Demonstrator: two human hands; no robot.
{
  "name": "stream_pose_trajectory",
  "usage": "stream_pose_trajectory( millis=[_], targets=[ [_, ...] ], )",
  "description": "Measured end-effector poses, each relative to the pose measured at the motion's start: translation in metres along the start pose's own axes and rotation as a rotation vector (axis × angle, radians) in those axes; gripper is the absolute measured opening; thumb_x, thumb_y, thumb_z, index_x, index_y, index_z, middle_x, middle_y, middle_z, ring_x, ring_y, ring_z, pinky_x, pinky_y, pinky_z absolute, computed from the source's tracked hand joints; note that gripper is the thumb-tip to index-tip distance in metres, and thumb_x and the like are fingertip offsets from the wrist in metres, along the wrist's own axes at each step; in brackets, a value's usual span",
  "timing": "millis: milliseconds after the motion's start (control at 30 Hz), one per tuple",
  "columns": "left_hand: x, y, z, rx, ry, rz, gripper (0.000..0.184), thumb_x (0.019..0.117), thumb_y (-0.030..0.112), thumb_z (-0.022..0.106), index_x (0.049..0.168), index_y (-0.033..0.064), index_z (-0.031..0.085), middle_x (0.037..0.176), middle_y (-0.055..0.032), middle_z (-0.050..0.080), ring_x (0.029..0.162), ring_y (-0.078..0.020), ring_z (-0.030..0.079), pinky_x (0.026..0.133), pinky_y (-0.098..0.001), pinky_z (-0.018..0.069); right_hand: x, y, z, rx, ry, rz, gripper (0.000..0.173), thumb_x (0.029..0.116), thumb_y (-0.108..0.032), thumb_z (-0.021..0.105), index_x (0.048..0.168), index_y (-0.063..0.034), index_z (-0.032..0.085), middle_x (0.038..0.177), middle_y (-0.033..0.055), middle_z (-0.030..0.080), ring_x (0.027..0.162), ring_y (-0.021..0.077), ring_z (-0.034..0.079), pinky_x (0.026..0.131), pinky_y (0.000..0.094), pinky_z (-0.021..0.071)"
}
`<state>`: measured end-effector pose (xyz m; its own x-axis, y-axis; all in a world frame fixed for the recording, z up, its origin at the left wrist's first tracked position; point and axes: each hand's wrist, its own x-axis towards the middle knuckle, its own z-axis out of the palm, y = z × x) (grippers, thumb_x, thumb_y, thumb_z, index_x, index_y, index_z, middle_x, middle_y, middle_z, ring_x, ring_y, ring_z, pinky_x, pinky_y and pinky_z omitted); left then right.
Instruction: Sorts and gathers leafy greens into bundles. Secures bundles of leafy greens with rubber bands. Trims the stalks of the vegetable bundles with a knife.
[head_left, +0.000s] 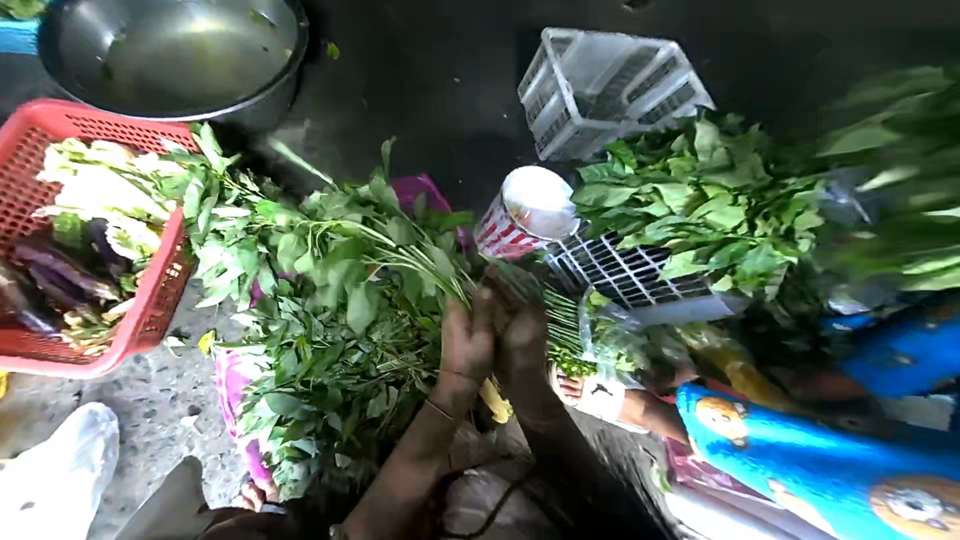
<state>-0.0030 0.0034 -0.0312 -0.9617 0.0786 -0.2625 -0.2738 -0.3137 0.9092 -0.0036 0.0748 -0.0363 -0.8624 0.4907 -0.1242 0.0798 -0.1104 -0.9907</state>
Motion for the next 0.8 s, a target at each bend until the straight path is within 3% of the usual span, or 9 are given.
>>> stream_pose_trajectory(
  millis=[100,200,333,400,467,533,633,767,800],
  targets=[
    [0.005,0.025,-0.008,0.215,-0.019,0.016,0.041,0.1092,0.014,0.046,0.142,-0.0089,0.038,0.092,-0.0114,0.066,0.076,-0.0136,0.067,0.074,-0.0313,0.0594,0.009,-0.016,0.002,-0.054,-0.089,-0.069,0.035,0.1075,-0.012,0.040,0.138,0.0029,0.048,0.108,0.0070,0.068,0.083,0.0103,0.068,0.069,0.0268,0.0593],
    [0.006,0.059,-0.016,0.590,-0.023,0.120,0.046,0.1076,0.016,0.050,0.145,-0.0105,0.043,0.093,-0.0191,0.070,0.080,-0.0247,0.069,0.079,-0.0418,0.0584,0.026,-0.047,0.000,-0.037,-0.382,-0.206,0.048,0.0993,-0.024,0.055,0.141,0.0009,0.051,0.125,0.0091,0.066,0.107,0.0167,0.067,0.090,0.0382,0.0593],
    [0.008,0.090,-0.008,0.936,0.040,0.431,0.051,0.1023,0.032,0.058,0.131,-0.0097,0.057,0.077,-0.0196,0.070,0.071,-0.0367,0.071,0.069,-0.0565,0.0571,0.037,-0.117,0.011,-0.078,-0.476,-0.203,0.084,0.0847,-0.030,0.078,0.153,-0.0030,0.038,0.135,0.0076,0.061,0.118,0.0096,0.063,0.101,0.0300,0.0545],
    [0.004,0.102,-0.010,0.986,0.012,0.498,0.059,0.1030,0.048,0.052,0.129,-0.0049,0.061,0.075,-0.0153,0.070,0.068,-0.0341,0.071,0.065,-0.0560,0.0568,0.039,-0.139,0.019,-0.126,-0.416,-0.223,0.054,0.0883,-0.022,0.077,0.135,-0.0049,0.055,0.116,0.0036,0.070,0.106,0.0090,0.068,0.094,0.0301,0.0577],
    [-0.004,0.114,-0.011,0.868,-0.195,0.380,0.060,0.1053,0.045,0.046,0.143,-0.0009,0.051,0.090,-0.0153,0.072,0.080,-0.0308,0.070,0.075,-0.0540,0.0562,0.040,-0.154,0.016,-0.120,-0.371,-0.196,0.030,0.0914,-0.013,0.073,0.119,-0.0067,0.063,0.102,0.0006,0.072,0.094,0.0086,0.069,0.087,0.0297,0.0585],
    [-0.006,0.118,-0.011,0.640,-0.390,0.203,0.056,0.1067,0.039,0.040,0.149,0.0020,0.045,0.099,-0.0124,0.067,0.083,-0.0213,0.063,0.077,-0.0432,0.0531,0.041,-0.158,0.007,-0.061,-0.422,-0.176,0.032,0.0911,-0.008,0.072,0.122,-0.0103,0.062,0.104,-0.0011,0.072,0.095,0.0087,0.069,0.088,0.0296,0.0592],
    [-0.007,0.119,-0.013,0.493,-0.581,0.044,0.050,0.1102,0.032,0.040,0.146,-0.0024,0.043,0.099,-0.0106,0.062,0.080,-0.0163,0.062,0.074,-0.0354,0.0557,0.036,-0.154,0.000,-0.010,-0.420,-0.123,0.022,0.0887,-0.001,0.073,0.108,-0.0100,0.067,0.093,-0.0016,0.075,0.085,0.0085,0.071,0.081,0.0283,0.0603],
    [-0.011,0.122,-0.012,0.489,-0.704,0.054,0.046,0.1095,0.023,0.045,0.145,-0.0057,0.044,0.108,-0.0132,0.068,0.094,-0.0168,0.068,0.090,-0.0356,0.0563,0.028,-0.148,-0.011,-0.001,-0.406,-0.100,0.024,0.0914,0.004,0.062,0.110,-0.0107,0.061,0.087,-0.0032,0.072,0.075,0.0058,0.068,0.070,0.0236,0.0590],
    [-0.013,0.122,-0.009,0.448,-0.704,0.086,0.042,0.1090,0.018,0.046,0.142,-0.0066,0.045,0.103,-0.0104,0.069,0.088,-0.0131,0.069,0.084,-0.0316,0.0588,0.025,-0.149,-0.014,0.009,-0.424,-0.109,0.022,0.0933,-0.001,0.059,0.112,-0.0127,0.060,0.088,-0.0040,0.071,0.074,0.0048,0.068,0.069,0.0228,0.0590]
  ],
)
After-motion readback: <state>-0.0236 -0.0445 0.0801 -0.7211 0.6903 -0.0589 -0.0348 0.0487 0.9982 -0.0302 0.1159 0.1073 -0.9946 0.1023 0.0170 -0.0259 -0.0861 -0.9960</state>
